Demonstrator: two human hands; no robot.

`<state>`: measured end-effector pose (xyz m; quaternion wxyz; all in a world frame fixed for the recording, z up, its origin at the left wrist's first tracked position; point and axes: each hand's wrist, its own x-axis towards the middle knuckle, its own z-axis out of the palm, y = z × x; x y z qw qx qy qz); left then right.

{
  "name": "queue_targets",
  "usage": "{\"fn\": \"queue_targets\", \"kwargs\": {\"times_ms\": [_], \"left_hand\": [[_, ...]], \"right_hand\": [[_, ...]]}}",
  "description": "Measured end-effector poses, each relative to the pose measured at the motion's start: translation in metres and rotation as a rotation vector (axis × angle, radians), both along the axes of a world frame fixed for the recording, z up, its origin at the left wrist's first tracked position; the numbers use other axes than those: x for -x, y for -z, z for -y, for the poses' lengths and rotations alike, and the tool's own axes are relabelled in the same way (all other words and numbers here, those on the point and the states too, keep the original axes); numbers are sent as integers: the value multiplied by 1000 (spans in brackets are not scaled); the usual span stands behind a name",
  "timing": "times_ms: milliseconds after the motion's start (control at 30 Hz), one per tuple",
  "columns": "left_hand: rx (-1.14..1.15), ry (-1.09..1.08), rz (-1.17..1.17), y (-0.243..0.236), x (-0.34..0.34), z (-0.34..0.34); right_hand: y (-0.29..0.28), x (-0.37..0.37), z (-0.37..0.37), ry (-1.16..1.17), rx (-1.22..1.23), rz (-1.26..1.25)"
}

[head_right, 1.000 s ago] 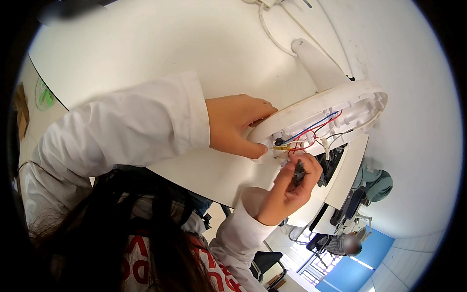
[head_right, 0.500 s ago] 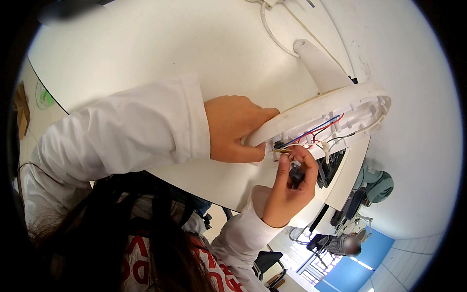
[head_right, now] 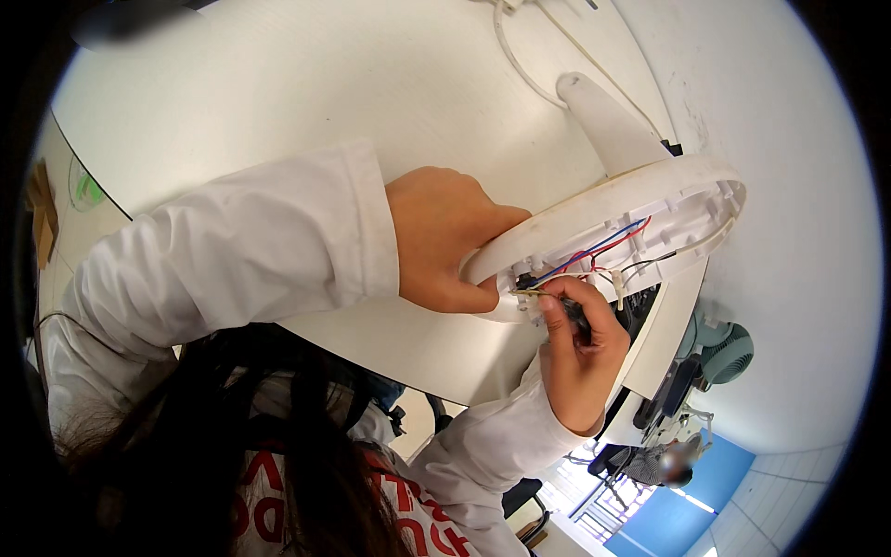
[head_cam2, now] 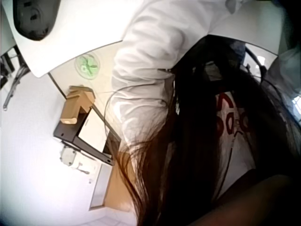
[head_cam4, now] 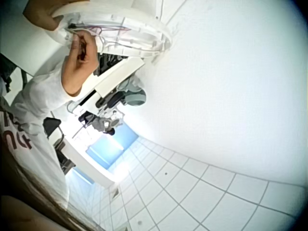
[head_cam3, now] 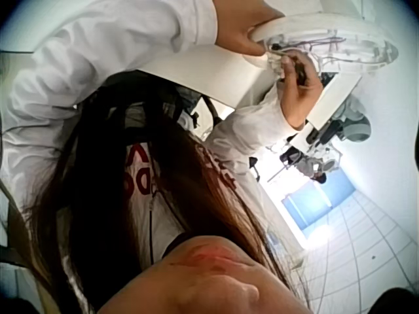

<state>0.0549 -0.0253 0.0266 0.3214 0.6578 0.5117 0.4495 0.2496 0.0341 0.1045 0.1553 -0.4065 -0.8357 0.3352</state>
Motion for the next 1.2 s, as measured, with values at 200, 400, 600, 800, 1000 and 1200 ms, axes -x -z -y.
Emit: {"fn": "queue_targets", "kwargs": {"times_ms": [200, 400, 600, 800, 1000, 1200], "left_hand": [[15, -28, -34, -1, -2, -1], [14, -33, -35, -1, -2, 1], [-21, -49, -1, 2, -4, 2], [-16, -51, 6, 2, -6, 1], [-4, -62, 119, 5, -4, 0], [-11, 10, 182, 4, -4, 1]], "right_hand": [[0, 6, 9, 66, -17, 36], [-2, 4, 5, 13, -21, 72], [6, -5, 0, -31, -17, -12], [5, -5, 1, -6, 4, 1], [1, -22, 1, -21, 120, -177], [7, -24, 6, 52, 81, -232]]}}
